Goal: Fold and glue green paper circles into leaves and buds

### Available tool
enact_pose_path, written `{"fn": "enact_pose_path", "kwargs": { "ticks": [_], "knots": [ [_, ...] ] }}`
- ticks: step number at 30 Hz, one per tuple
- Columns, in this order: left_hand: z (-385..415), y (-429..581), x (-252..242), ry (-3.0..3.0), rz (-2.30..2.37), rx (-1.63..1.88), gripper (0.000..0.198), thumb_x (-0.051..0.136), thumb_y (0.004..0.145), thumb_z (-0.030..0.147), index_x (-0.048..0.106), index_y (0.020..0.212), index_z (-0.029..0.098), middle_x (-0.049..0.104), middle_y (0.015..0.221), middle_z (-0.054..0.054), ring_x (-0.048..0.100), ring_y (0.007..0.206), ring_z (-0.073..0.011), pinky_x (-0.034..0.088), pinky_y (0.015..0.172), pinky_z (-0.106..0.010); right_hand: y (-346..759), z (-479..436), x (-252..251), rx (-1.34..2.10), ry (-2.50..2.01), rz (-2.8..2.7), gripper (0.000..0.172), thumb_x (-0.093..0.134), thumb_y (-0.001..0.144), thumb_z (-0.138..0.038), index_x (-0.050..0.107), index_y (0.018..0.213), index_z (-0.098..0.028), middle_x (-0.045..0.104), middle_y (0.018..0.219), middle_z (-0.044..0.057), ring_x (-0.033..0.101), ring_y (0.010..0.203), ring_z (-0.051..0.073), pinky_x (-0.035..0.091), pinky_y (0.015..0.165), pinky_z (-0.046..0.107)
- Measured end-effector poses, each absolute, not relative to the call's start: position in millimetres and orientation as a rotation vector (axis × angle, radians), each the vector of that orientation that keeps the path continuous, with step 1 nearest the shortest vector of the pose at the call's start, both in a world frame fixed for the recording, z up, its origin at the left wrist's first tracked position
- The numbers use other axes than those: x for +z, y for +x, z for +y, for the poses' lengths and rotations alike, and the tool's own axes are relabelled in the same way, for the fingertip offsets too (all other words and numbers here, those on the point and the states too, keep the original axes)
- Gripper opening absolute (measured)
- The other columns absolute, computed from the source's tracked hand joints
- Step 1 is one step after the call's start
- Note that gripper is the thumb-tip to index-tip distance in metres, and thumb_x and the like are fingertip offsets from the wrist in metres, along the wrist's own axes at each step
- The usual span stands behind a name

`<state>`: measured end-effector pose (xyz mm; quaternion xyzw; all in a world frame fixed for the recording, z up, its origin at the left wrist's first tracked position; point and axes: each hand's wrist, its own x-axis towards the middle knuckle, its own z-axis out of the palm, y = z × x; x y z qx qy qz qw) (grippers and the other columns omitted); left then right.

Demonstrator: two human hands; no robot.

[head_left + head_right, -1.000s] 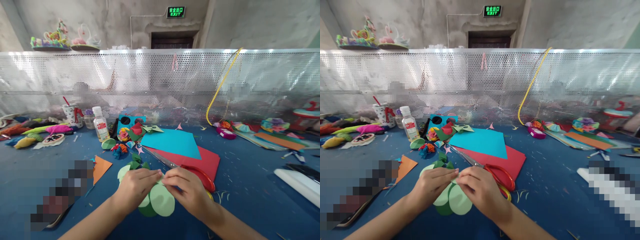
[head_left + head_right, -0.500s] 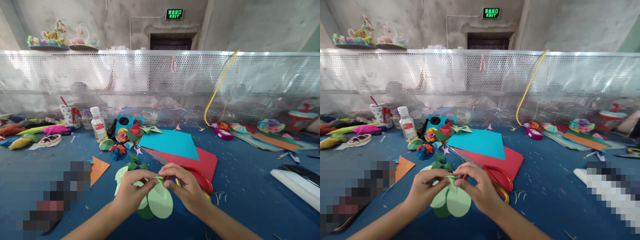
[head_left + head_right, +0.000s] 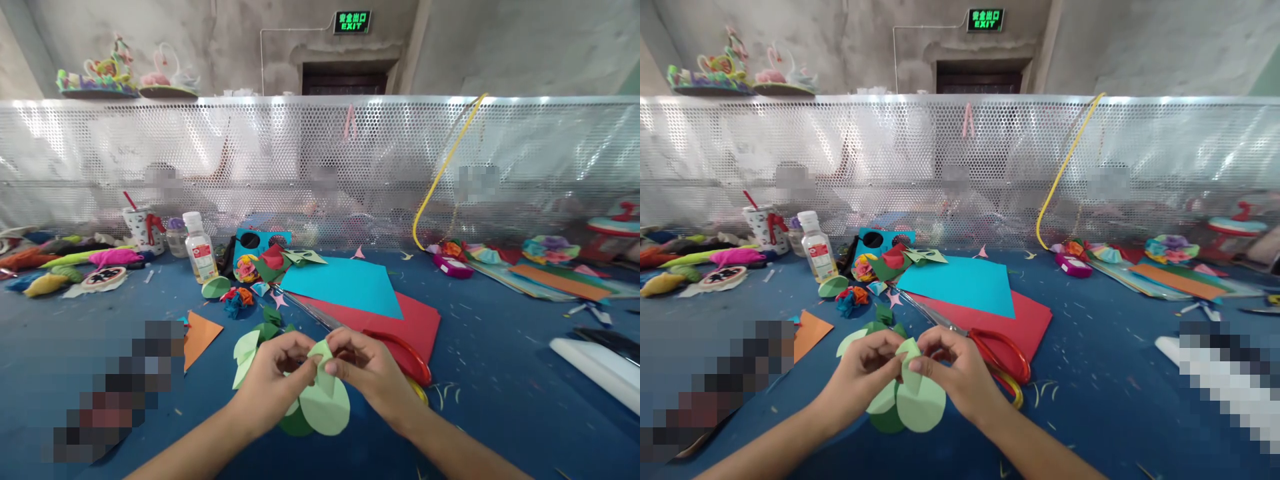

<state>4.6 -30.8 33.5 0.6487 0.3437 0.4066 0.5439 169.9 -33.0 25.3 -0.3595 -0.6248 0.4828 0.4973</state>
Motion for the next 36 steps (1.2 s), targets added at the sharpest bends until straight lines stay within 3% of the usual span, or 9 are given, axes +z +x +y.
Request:
{"fn": "enact_pose_path", "kwargs": {
  "ticks": [12, 21, 23, 28, 36],
  "knots": [
    [-29.1, 5.9, 36.5, 1.588, 0.851, 0.961, 0.022, 0.057, 0.077, 0.034, 0.065, 0.079, 0.014, 0.062, 0.063, -0.002, 0.055, 0.057, -0.0102, 0.048, 0.056, -0.02, 172.1, -31.2, 25.5, 1.172, -0.868, -1.532, 0.019, 0.068, 0.067, -0.032, 0.056, 0.067, -0.017, 0.052, 0.071, 0.0, 0.05, 0.066, 0.012, 0.042, 0.058, 0.024],
    [-28.8, 3.6, 33.1, 1.807, 1.064, 1.114, 0.027, 0.056, 0.077, 0.037, 0.063, 0.068, 0.013, 0.054, 0.05, 0.002, 0.046, 0.045, -0.007, 0.035, 0.042, -0.016, 172.8, -37.2, 27.2, 0.943, -0.897, -1.679, 0.013, 0.058, 0.077, -0.03, 0.062, 0.077, -0.017, 0.059, 0.082, 0.005, 0.056, 0.077, 0.016, 0.045, 0.067, 0.027],
    [-28.0, 3.2, 34.1, 1.87, 1.085, 1.111, 0.026, 0.057, 0.076, 0.037, 0.063, 0.067, 0.013, 0.054, 0.053, 0.001, 0.046, 0.047, -0.0071, 0.036, 0.043, -0.016, 173.1, -37.1, 27.9, 0.889, -0.904, -1.695, 0.014, 0.058, 0.077, -0.03, 0.062, 0.074, -0.017, 0.06, 0.079, 0.004, 0.056, 0.074, 0.016, 0.045, 0.065, 0.027],
    [-25.6, 2.9, 35.5, 1.906, 1.062, 1.118, 0.023, 0.063, 0.071, 0.034, 0.066, 0.086, 0.016, 0.064, 0.075, -0.004, 0.057, 0.069, -0.0138, 0.047, 0.058, -0.02, 173.3, -36.6, 29.9, 0.791, -0.9, -1.744, 0.015, 0.058, 0.077, -0.03, 0.061, 0.069, -0.017, 0.061, 0.074, 0.004, 0.057, 0.071, 0.016, 0.046, 0.063, 0.026],
    [-23.2, 1.8, 34.0, 1.935, 0.973, 1.171, 0.016, 0.06, 0.074, 0.03, 0.065, 0.071, 0.015, 0.064, 0.07, -0.004, 0.057, 0.065, -0.0136, 0.045, 0.054, -0.02, 172.9, -37.5, 28.8, 0.731, -0.872, -1.765, 0.018, 0.057, 0.078, -0.032, 0.062, 0.069, -0.018, 0.063, 0.076, 0.004, 0.059, 0.072, 0.016, 0.047, 0.065, 0.027]
  ]
}}
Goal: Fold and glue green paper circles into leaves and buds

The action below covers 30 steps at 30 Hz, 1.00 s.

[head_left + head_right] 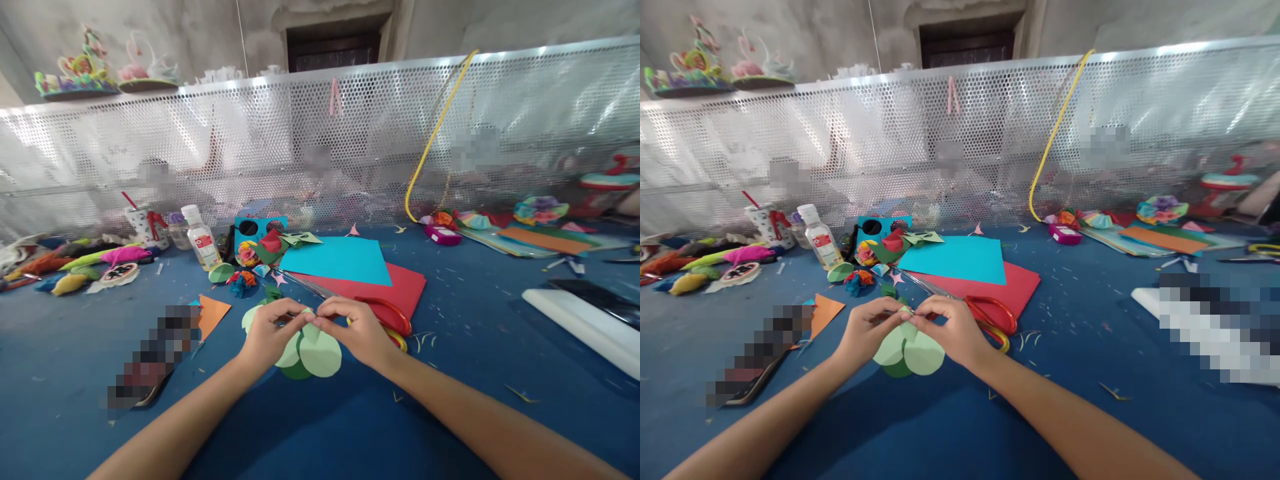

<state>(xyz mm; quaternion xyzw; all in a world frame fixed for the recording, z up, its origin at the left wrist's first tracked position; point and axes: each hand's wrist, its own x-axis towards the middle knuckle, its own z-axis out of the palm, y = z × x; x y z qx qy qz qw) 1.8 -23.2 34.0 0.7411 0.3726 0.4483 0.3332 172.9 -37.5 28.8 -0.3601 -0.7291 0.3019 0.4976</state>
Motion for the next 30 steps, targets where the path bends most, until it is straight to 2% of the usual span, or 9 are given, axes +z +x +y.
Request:
{"fn": "enact_pose_path", "kwargs": {
  "ticks": [10, 17, 21, 24, 27, 30],
  "knots": [
    [-27, 4, 38, 1.96, 1.017, 1.113, 0.019, 0.056, 0.077, 0.031, 0.061, 0.07, 0.015, 0.06, 0.066, -0.002, 0.054, 0.061, -0.0107, 0.042, 0.051, -0.018, 172, -39, 30, 0.716, -0.859, -1.772, 0.02, 0.055, 0.079, -0.034, 0.063, 0.07, -0.018, 0.063, 0.077, 0.005, 0.059, 0.073, 0.017, 0.047, 0.066, 0.027],
    [-32, 6, 39, 1.951, 0.931, 1.204, 0.019, 0.053, 0.079, 0.031, 0.057, 0.069, 0.015, 0.057, 0.069, -0.001, 0.053, 0.064, -0.0105, 0.042, 0.055, -0.019, 172, -44, 34, 0.757, -0.893, -1.815, 0.02, 0.053, 0.081, -0.032, 0.063, 0.072, -0.018, 0.064, 0.075, 0.004, 0.059, 0.072, 0.016, 0.046, 0.065, 0.026],
    [-28, 4, 38, 1.881, 1.039, 1.119, 0.022, 0.057, 0.076, 0.036, 0.061, 0.071, 0.015, 0.057, 0.062, -0.001, 0.05, 0.056, -0.0103, 0.039, 0.05, -0.019, 174, -47, 37, 0.631, -0.955, -1.824, 0.023, 0.05, 0.082, -0.034, 0.062, 0.07, -0.018, 0.062, 0.069, 0.003, 0.057, 0.064, 0.016, 0.043, 0.061, 0.026],
    [-24, 0, 39, 1.862, 1.074, 1.012, 0.024, 0.061, 0.071, 0.037, 0.067, 0.072, 0.014, 0.061, 0.06, -0.002, 0.051, 0.054, -0.0116, 0.039, 0.049, -0.02, 175, -46, 37, 0.611, -0.979, -1.81, 0.023, 0.05, 0.082, -0.033, 0.064, 0.071, -0.019, 0.064, 0.071, 0.004, 0.058, 0.066, 0.017, 0.043, 0.062, 0.027],
    [-21, -3, 42, 1.884, 1.074, 0.963, 0.024, 0.061, 0.071, 0.036, 0.07, 0.073, 0.014, 0.064, 0.062, -0.003, 0.054, 0.055, -0.0132, 0.042, 0.05, -0.021, 175, -41, 33, 0.745, -0.998, -1.763, 0.021, 0.052, 0.081, -0.032, 0.066, 0.075, -0.019, 0.067, 0.076, 0.004, 0.06, 0.071, 0.018, 0.045, 0.064, 0.028],
    [-20, -2, 42, 1.927, 1.085, 0.972, 0.025, 0.058, 0.074, 0.036, 0.071, 0.071, 0.015, 0.066, 0.063, -0.003, 0.056, 0.057, -0.0145, 0.044, 0.053, -0.022, 173, -36, 28, 1.046, -0.963, -1.667, 0.021, 0.056, 0.077, -0.033, 0.068, 0.087, -0.018, 0.069, 0.083, 0.004, 0.062, 0.08, 0.02, 0.048, 0.067, 0.029]
  ]
}}
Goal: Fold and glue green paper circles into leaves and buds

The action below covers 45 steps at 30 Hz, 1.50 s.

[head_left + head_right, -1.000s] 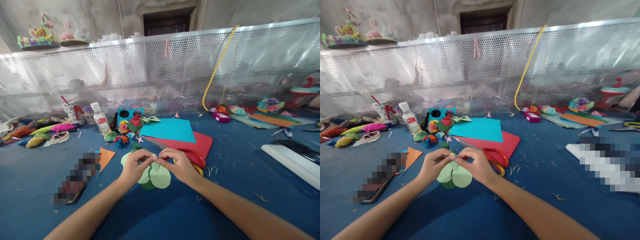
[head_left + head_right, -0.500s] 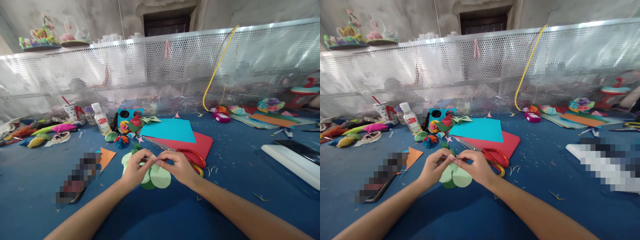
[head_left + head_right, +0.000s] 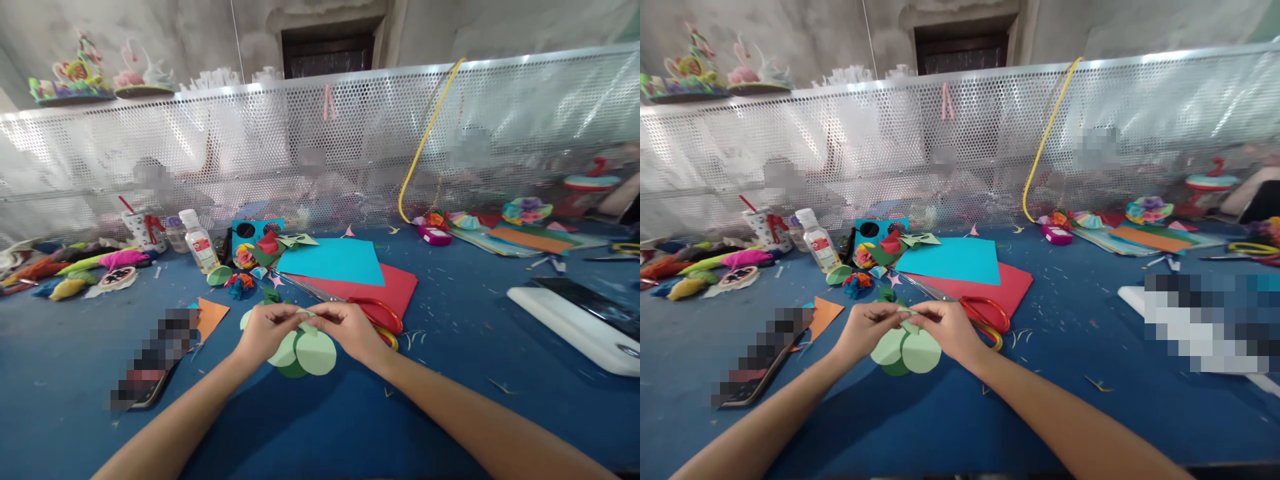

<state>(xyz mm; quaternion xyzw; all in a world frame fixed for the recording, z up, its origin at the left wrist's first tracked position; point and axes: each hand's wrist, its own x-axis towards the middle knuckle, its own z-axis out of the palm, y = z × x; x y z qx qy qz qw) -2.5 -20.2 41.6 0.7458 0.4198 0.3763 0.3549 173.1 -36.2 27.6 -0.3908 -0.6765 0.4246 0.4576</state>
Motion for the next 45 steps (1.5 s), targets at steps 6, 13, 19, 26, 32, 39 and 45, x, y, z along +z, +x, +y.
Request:
{"fn": "enact_pose_path", "kwargs": {
  "ticks": [6, 13, 19, 26, 32, 39, 45],
  "knots": [
    [-23, 3, 35, 1.874, 1.123, 1.068, 0.026, 0.059, 0.073, 0.037, 0.07, 0.075, 0.014, 0.065, 0.063, -0.004, 0.057, 0.057, -0.0147, 0.045, 0.052, -0.021, 172, -33, 26, 1.166, -1.034, -1.537, 0.021, 0.064, 0.07, -0.031, 0.071, 0.083, -0.016, 0.07, 0.075, 0.004, 0.062, 0.071, 0.019, 0.049, 0.063, 0.029],
    [-22, 2, 32, 1.867, 1.188, 1.147, 0.023, 0.06, 0.072, 0.037, 0.069, 0.074, 0.015, 0.065, 0.062, -0.003, 0.054, 0.054, -0.0131, 0.041, 0.048, -0.02, 169, -29, 19, 1.376, -0.857, -1.504, 0.042, 0.069, 0.065, -0.029, 0.063, 0.104, -0.017, 0.069, 0.079, 0.004, 0.064, 0.081, 0.021, 0.05, 0.072, 0.034],
    [-21, 3, 31, 1.78, 1.165, 1.15, 0.025, 0.06, 0.071, 0.038, 0.066, 0.077, 0.015, 0.065, 0.068, -0.003, 0.057, 0.059, -0.0146, 0.046, 0.055, -0.022, 165, -26, 10, 1.377, -0.851, -1.443, 0.046, 0.073, 0.06, -0.025, 0.06, 0.103, -0.018, 0.067, 0.082, 0.004, 0.063, 0.078, 0.019, 0.05, 0.073, 0.034],
    [-19, 6, 33, 1.578, 1.057, 1.1, 0.025, 0.067, 0.065, 0.033, 0.063, 0.08, 0.013, 0.065, 0.069, -0.004, 0.059, 0.063, -0.0144, 0.046, 0.056, -0.022, 165, -31, 15, 1.337, -0.867, -1.485, 0.042, 0.069, 0.065, -0.03, 0.056, 0.103, -0.017, 0.065, 0.088, 0.005, 0.062, 0.081, 0.019, 0.049, 0.072, 0.032],
    [-15, 2, 34, 1.401, 1.055, 1.133, 0.027, 0.066, 0.066, 0.037, 0.06, 0.074, 0.012, 0.061, 0.062, -0.001, 0.055, 0.055, -0.0113, 0.042, 0.049, -0.02, 173, -31, 24, 0.928, -1.102, -1.809, 0.029, 0.044, 0.084, -0.042, 0.057, 0.095, -0.018, 0.063, 0.092, 0.006, 0.058, 0.083, 0.018, 0.045, 0.07, 0.029],
    [-15, 2, 36, 1.259, 0.881, 1.031, 0.03, 0.066, 0.067, 0.038, 0.06, 0.081, 0.012, 0.066, 0.082, -0.007, 0.062, 0.065, -0.0146, 0.05, 0.055, -0.024, 206, -15, 28, 0.451, -1.668, -2.112, 0.023, 0.066, 0.065, -0.037, 0.05, 0.07, -0.02, 0.06, 0.077, 0.004, 0.055, 0.071, 0.02, 0.035, 0.055, 0.027],
    [-15, -1, 38, 1.326, 0.9, 1.081, 0.027, 0.069, 0.065, 0.035, 0.059, 0.072, 0.011, 0.064, 0.062, -0.003, 0.058, 0.051, -0.0105, 0.05, 0.053, -0.022, 226, -7, 27, 0.527, -1.789, -2.144, 0.042, 0.075, 0.047, -0.044, 0.046, 0.069, -0.022, 0.058, 0.069, 0.0, 0.053, 0.061, 0.018, 0.03, 0.047, 0.023]
  ]
}}
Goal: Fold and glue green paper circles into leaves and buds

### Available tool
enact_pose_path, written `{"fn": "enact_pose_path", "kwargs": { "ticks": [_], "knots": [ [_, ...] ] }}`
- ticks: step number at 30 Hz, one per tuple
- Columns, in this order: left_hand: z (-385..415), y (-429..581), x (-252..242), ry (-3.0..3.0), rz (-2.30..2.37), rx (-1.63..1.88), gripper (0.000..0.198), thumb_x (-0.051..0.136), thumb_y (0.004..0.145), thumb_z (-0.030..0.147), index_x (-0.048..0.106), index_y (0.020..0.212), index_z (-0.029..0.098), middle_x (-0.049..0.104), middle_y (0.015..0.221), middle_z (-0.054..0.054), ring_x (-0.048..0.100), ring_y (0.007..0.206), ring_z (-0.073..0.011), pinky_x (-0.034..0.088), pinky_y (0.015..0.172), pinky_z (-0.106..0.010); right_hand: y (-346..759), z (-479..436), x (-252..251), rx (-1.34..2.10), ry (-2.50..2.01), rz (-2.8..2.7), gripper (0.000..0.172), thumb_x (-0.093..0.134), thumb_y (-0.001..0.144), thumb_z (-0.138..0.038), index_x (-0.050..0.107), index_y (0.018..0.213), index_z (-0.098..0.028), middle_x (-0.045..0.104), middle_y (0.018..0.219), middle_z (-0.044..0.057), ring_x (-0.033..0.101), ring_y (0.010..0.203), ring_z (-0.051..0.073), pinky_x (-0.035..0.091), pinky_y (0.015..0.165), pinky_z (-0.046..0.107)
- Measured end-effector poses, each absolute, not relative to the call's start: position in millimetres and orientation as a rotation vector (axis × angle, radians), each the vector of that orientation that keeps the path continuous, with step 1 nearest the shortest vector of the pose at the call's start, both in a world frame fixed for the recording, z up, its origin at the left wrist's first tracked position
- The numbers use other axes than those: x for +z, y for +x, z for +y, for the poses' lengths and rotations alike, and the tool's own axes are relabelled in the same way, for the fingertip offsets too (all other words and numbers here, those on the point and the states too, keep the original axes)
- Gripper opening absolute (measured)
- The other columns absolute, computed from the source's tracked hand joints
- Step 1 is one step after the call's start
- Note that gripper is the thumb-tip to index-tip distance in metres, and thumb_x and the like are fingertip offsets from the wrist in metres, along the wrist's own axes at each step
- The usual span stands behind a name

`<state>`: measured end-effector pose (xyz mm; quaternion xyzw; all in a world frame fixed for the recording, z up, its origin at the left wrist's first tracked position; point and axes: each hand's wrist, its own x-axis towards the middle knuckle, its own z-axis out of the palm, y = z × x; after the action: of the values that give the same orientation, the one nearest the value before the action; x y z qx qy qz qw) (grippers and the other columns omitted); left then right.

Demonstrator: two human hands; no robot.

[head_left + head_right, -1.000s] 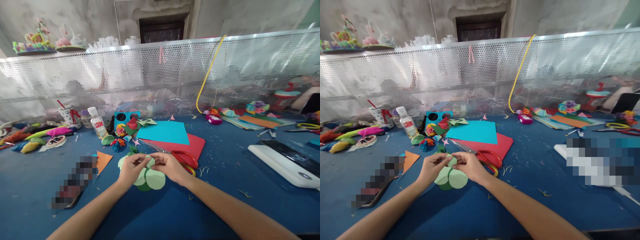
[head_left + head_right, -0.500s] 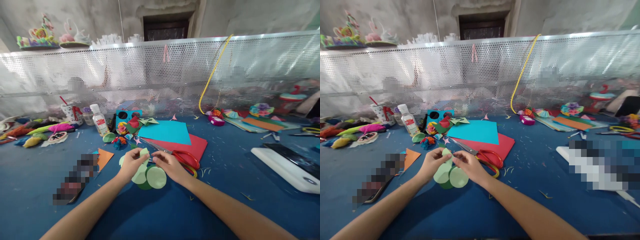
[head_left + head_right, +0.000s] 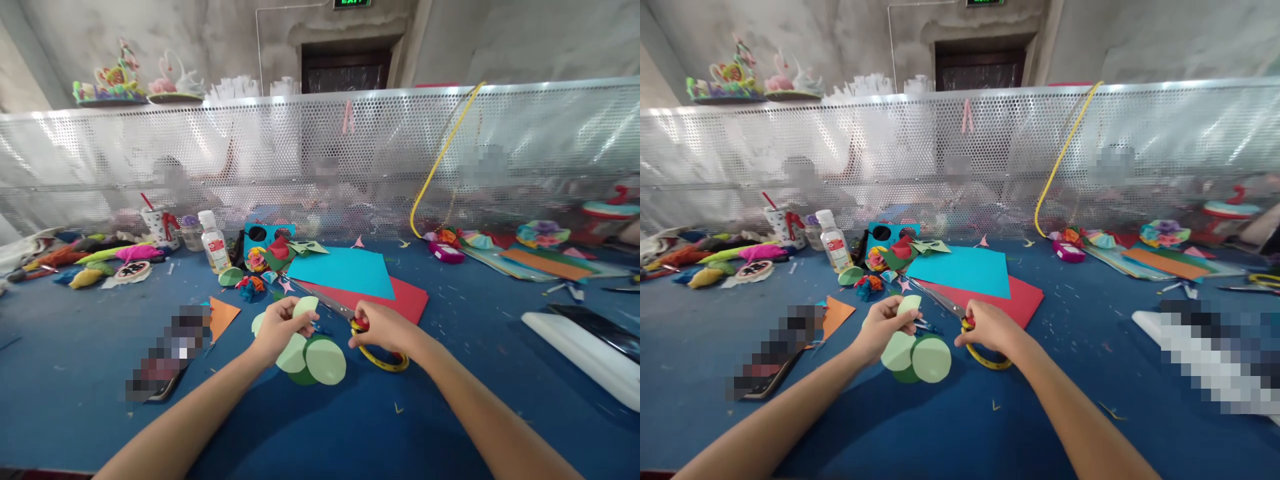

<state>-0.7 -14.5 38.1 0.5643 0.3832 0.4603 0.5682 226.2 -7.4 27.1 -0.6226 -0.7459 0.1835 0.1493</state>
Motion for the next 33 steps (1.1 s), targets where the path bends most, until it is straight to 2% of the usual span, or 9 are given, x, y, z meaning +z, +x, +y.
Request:
{"fn": "enact_pose_path", "kwargs": {
  "ticks": [5, 8, 10, 14, 19, 25, 33],
  "knots": [
    [-15, -2, 41, 1.282, 0.884, 1.073, 0.029, 0.07, 0.065, 0.035, 0.06, 0.077, 0.01, 0.068, 0.074, -0.009, 0.063, 0.059, -0.014, 0.052, 0.055, -0.023, 235, -3, 32, 0.542, -1.856, -2.132, 0.035, 0.072, 0.052, -0.042, 0.046, 0.063, -0.021, 0.056, 0.06, 0.0, 0.05, 0.053, 0.017, 0.029, 0.044, 0.024],
    [-15, -2, 39, 1.312, 0.89, 1.064, 0.028, 0.068, 0.065, 0.035, 0.06, 0.078, 0.012, 0.068, 0.072, -0.007, 0.063, 0.061, -0.0142, 0.051, 0.056, -0.024, 226, -4, 34, 0.515, -1.8, -2.094, 0.03, 0.055, 0.071, -0.049, 0.048, 0.067, -0.02, 0.057, 0.065, 0.002, 0.052, 0.059, 0.017, 0.034, 0.049, 0.025],
    [-14, -2, 37, 1.388, 0.901, 1.034, 0.026, 0.067, 0.067, 0.036, 0.061, 0.078, 0.012, 0.066, 0.068, -0.004, 0.062, 0.061, -0.0136, 0.051, 0.056, -0.023, 212, -7, 33, 0.597, -1.551, -2.003, 0.03, 0.043, 0.081, -0.049, 0.05, 0.079, -0.02, 0.058, 0.074, 0.003, 0.054, 0.067, 0.016, 0.039, 0.057, 0.026],
    [-13, -2, 32, 1.575, 0.95, 0.926, 0.023, 0.064, 0.069, 0.035, 0.062, 0.072, 0.013, 0.06, 0.058, 0.0, 0.057, 0.054, -0.0113, 0.047, 0.053, -0.021, 185, -18, 24, 0.909, -1.066, -1.761, 0.036, 0.057, 0.074, -0.045, 0.052, 0.098, -0.018, 0.057, 0.088, 0.005, 0.056, 0.077, 0.017, 0.045, 0.066, 0.026],
    [-14, -1, 28, 1.602, 0.934, 0.887, 0.024, 0.064, 0.069, 0.036, 0.062, 0.077, 0.013, 0.062, 0.061, -0.001, 0.059, 0.055, -0.0124, 0.047, 0.053, -0.021, 174, -21, 15, 1.049, -1.012, -1.674, 0.021, 0.056, 0.078, -0.038, 0.058, 0.083, -0.017, 0.057, 0.071, 0.001, 0.054, 0.065, 0.014, 0.045, 0.06, 0.025],
    [-14, 2, 31, 1.513, 0.955, 0.894, 0.029, 0.063, 0.069, 0.039, 0.063, 0.077, 0.011, 0.065, 0.062, -0.005, 0.065, 0.066, -0.0189, 0.05, 0.053, -0.023, 179, -17, 12, 1.027, -1.034, -1.469, 0.025, 0.064, 0.072, -0.035, 0.059, 0.089, -0.017, 0.062, 0.074, 0.003, 0.058, 0.065, 0.014, 0.047, 0.058, 0.026],
    [-15, 1, 34, 1.404, 0.956, 0.942, 0.03, 0.065, 0.068, 0.039, 0.065, 0.083, 0.012, 0.068, 0.068, -0.005, 0.065, 0.067, -0.0165, 0.05, 0.055, -0.02, 177, -26, 22, 0.981, -1.001, -1.528, 0.031, 0.067, 0.069, -0.033, 0.06, 0.096, -0.018, 0.069, 0.087, 0.007, 0.064, 0.08, 0.022, 0.051, 0.069, 0.033]
  ]
}}
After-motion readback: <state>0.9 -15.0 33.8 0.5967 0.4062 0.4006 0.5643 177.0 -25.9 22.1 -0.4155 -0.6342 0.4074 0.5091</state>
